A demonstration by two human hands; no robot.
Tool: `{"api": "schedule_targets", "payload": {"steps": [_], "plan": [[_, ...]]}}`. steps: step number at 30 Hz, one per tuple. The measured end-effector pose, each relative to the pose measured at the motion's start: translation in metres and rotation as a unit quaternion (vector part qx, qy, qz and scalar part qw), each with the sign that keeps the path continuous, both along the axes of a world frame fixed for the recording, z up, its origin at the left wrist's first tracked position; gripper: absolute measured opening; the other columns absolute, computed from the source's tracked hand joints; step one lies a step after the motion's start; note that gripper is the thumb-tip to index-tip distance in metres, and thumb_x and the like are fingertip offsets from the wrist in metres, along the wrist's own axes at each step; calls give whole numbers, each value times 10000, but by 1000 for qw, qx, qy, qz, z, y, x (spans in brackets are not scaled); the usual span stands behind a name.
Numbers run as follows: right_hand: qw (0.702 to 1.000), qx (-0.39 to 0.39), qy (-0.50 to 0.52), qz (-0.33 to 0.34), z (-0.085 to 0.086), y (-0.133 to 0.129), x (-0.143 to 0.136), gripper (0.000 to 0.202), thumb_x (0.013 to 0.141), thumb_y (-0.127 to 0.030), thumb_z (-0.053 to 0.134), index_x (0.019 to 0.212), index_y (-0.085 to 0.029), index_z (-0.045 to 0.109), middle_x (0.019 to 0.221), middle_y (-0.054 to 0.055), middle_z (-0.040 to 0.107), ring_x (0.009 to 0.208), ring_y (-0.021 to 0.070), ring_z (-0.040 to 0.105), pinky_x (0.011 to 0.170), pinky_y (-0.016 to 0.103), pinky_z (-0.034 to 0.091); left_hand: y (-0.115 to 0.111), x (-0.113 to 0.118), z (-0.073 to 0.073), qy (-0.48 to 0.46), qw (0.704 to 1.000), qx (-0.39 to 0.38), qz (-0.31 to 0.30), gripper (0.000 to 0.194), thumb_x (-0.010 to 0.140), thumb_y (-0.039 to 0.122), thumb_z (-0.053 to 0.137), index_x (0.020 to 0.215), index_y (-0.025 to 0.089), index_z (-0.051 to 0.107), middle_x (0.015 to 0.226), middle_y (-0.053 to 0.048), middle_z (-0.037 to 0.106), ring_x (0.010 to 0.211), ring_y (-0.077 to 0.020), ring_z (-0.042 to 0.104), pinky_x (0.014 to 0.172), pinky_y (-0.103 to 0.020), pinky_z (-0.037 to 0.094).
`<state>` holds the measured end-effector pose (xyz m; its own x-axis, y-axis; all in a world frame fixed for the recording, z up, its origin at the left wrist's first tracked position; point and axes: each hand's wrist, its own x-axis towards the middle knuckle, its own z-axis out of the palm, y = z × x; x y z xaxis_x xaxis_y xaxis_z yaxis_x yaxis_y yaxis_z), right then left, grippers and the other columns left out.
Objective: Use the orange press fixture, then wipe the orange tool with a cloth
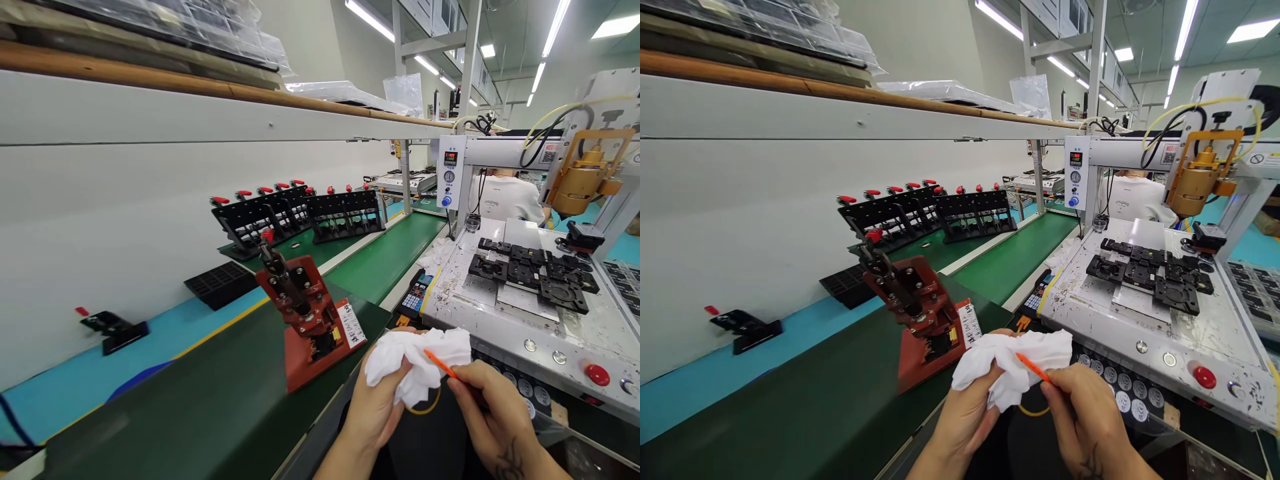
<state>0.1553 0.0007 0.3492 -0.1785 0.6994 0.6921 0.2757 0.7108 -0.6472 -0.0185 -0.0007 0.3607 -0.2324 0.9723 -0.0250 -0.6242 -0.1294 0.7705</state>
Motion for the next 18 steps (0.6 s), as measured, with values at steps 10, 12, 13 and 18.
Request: {"api": "schedule_targets", "payload": {"steps": [10,12,13,18], "plan": [[986,-146,-48,69,-8,2,6,251,1050,-364,578,950,-203,743,723,24,725,598,145,645,544,229,485,-2,-3,-2,142,983,91,67,308,636,310,1013,869,234,826,938,-81,846,916,-263,802,870,-331,655],[985,-149,-49,77,-8,0,7,259,1050,-361,576,922,-201,734,659,2,678,541,128,596,515,219,463,-1,-5,-3,143,978,109,106,290,654,288,1001,870,236,814,938,-65,840,935,-256,799,880,-331,656],[986,-147,-46,70,-7,-1,6,252,1049,-359,580,927,-202,735,641,-7,664,526,124,583,508,217,456,0,-6,-3,142,975,117,124,293,662,281,995,886,236,810,947,-60,837,937,-252,797,870,-325,658],[993,-115,-18,2,-4,-7,6,191,1030,-368,623,973,-233,744,698,-8,711,581,137,637,554,235,478,5,-10,-1,135,977,84,139,355,733,347,949,1010,194,788,1027,-102,819,903,-251,787,792,-309,659]]}}
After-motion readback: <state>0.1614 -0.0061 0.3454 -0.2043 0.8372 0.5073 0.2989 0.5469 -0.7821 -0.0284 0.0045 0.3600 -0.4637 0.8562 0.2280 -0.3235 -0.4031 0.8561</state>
